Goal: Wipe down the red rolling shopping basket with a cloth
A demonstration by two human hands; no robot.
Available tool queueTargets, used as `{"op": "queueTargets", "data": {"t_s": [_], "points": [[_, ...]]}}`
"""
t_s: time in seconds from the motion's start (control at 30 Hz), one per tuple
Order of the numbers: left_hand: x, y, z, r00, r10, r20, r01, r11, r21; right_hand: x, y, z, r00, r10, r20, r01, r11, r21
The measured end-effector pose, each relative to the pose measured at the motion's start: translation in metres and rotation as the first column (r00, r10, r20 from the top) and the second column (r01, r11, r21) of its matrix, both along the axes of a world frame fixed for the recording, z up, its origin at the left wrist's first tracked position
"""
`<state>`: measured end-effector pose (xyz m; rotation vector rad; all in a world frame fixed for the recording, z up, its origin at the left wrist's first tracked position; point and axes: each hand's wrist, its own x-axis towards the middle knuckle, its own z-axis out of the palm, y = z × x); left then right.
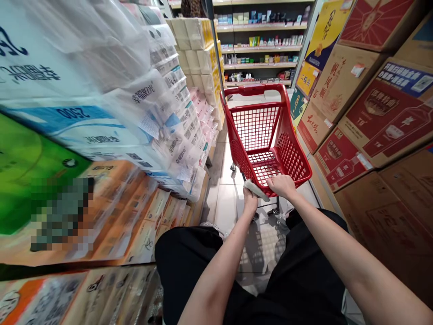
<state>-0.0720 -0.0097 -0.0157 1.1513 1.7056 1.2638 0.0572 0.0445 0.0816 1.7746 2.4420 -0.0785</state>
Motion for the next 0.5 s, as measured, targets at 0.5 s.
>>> {"op": "queueTargets", "data": {"t_s": [0.5], "points": [[-0.009, 0.03, 0.04, 0.988, 0.112, 0.105, -0.105, 0.992, -0.067, -0.006, -0.016, -0.002, 0.998, 0.052, -0.022, -0.052, 0.998, 0.029]]}}
